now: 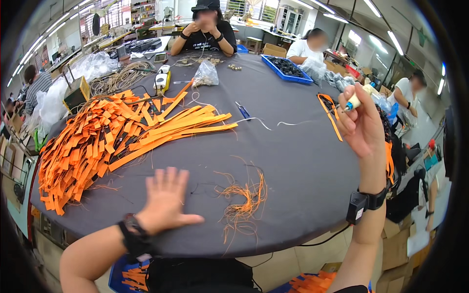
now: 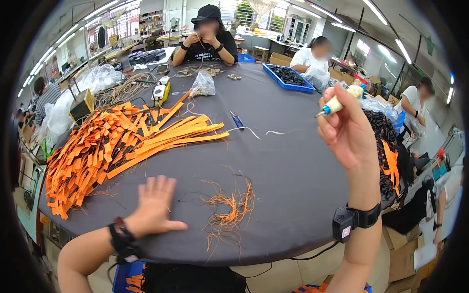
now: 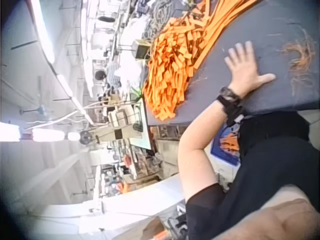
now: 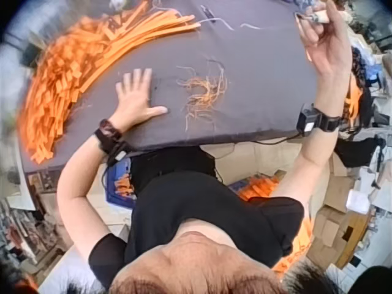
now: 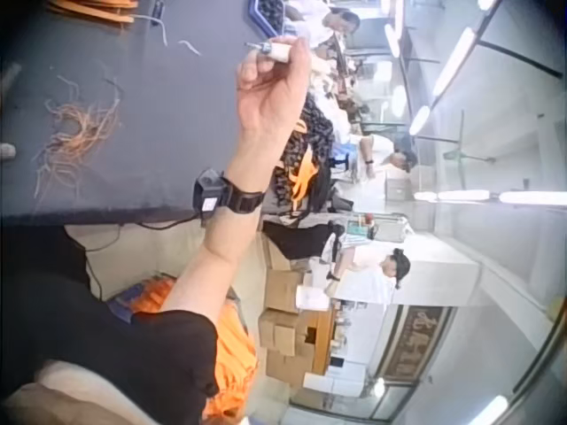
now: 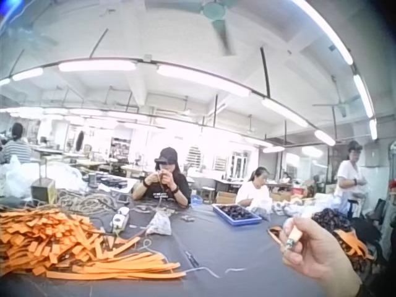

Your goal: The person uses a soldering iron to attach small electronic components to orange fabric straps. They pick up a strap, apply the iron to a specific spot, and then place the finished strap into a blue bin. The process is repeated continuously throughout the clip.

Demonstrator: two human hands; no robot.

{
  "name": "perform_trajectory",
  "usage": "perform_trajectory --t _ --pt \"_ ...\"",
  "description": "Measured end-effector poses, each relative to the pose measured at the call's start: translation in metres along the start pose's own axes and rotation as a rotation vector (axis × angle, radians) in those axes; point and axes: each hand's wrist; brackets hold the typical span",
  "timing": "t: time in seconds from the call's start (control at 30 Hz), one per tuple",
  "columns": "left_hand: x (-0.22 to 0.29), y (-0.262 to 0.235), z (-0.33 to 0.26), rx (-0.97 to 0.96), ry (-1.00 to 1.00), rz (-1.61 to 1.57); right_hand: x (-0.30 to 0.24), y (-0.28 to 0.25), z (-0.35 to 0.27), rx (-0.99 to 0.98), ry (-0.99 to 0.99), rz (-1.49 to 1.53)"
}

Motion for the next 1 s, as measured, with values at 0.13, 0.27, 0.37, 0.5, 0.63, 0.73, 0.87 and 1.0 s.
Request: perform_trajectory --t 0.13,0.27,0.37,0.5,0.63,0.73,0.87,1.0 --pt "0.097 0.022 0.078 0.096 0.344 -0.124 0.002 0.019 0.005 0.020 0.011 -0.056" --pt "0.181 0.039 0.127 0.234 0.446 -0.205 -0.001 0.041 0.001 0.009 -0.007 -0.136" --pt "0.238 0.059 0.118 0.225 0.749 -0.331 -0.004 0.041 -0.005 0.021 -0.013 -0.224" --pt "0.314 0.137 0.083 0.282 1.310 -0.689 -0.003 0.036 -0.017 0.131 -0.032 -0.260" --pt "0.291 0.102 0.061 -0.206 1.254 -0.742 -0.001 0.050 -0.014 0.029 -0.058 -0.224" --pt "0.224 0.059 0.068 0.021 1.265 -0.476 0.002 0.042 -0.019 0.009 -0.069 -0.210" --pt "0.076 -0.031 0.076 0.216 0.760 -0.438 0.015 0.034 -0.012 -0.071 -0.138 -0.143" --pt "-0.083 -0.045 0.120 0.165 0.114 -0.035 0.039 0.036 -0.006 -0.114 -0.153 0.136"
Point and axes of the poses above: each hand's wrist, its own z-axis towards the middle knuckle, its own y-axis out of the palm, x = y × z, and after that the axes turned 14 degrees about y, right-handed
